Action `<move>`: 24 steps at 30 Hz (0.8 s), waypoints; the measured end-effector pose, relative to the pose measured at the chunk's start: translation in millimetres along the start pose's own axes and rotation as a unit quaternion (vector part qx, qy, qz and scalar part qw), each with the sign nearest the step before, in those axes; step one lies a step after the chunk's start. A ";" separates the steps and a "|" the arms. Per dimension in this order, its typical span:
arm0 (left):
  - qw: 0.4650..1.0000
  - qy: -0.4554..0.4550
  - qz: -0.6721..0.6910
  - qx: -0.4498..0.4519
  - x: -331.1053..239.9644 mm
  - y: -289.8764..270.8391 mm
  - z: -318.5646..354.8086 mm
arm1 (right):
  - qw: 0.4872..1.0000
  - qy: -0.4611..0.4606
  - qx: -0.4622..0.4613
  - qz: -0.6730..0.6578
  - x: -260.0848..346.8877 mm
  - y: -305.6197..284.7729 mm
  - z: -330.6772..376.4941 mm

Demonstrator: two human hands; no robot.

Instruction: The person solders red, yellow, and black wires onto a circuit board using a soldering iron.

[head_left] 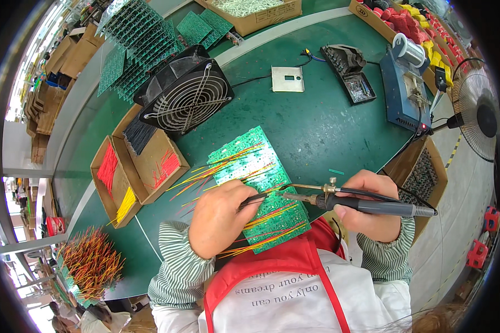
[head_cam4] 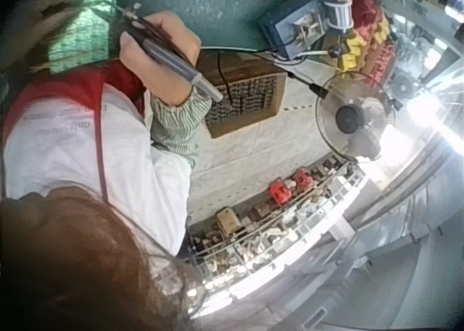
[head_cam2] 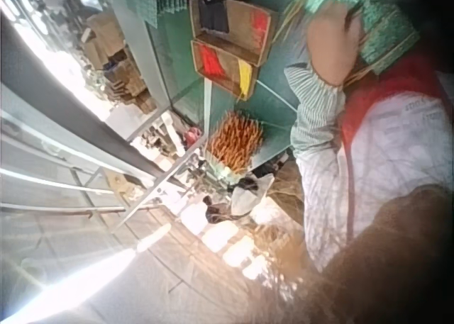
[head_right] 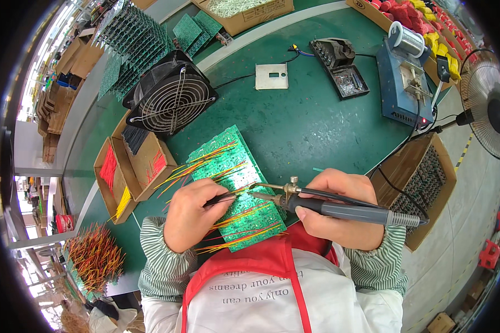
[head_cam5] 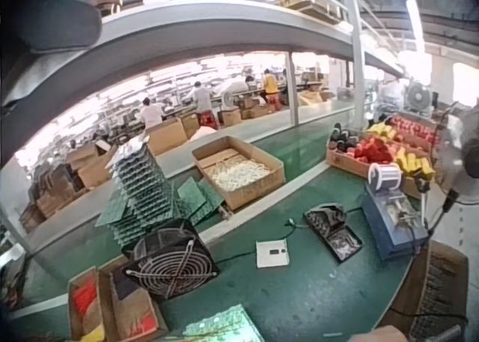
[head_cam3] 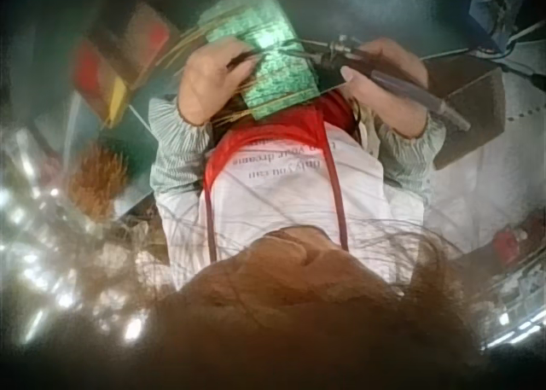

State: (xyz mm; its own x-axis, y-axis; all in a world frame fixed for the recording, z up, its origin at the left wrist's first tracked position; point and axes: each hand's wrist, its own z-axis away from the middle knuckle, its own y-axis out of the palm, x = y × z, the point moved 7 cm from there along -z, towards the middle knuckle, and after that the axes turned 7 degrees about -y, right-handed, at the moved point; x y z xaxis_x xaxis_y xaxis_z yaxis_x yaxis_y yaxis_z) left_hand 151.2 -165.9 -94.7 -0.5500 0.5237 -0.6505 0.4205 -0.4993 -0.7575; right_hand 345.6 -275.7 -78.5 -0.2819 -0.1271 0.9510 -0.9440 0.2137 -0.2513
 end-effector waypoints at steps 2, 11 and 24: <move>0.998 -0.002 -0.034 -0.048 0.1 -16.8 1.7 | 1.000 -0.005 -0.002 0.006 1.2 -3.3 1.4; 0.999 0.015 -0.035 -0.026 -19.1 -2.3 -4.5 | 1.000 0.003 -0.020 0.012 -5.3 -11.5 7.8; 1.000 0.020 -0.018 0.011 -13.7 18.9 -17.5 | 1.000 0.022 -0.003 0.005 -8.8 -10.4 4.4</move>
State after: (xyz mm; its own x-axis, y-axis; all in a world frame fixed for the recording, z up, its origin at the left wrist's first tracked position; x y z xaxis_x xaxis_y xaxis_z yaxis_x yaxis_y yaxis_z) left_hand 179.3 -170.5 -101.1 -0.5344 0.5691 -0.6249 0.3848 -0.4945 -0.7794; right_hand 357.2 -281.0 -85.1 -0.2836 -0.0828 0.9554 -0.9402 0.2202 -0.2600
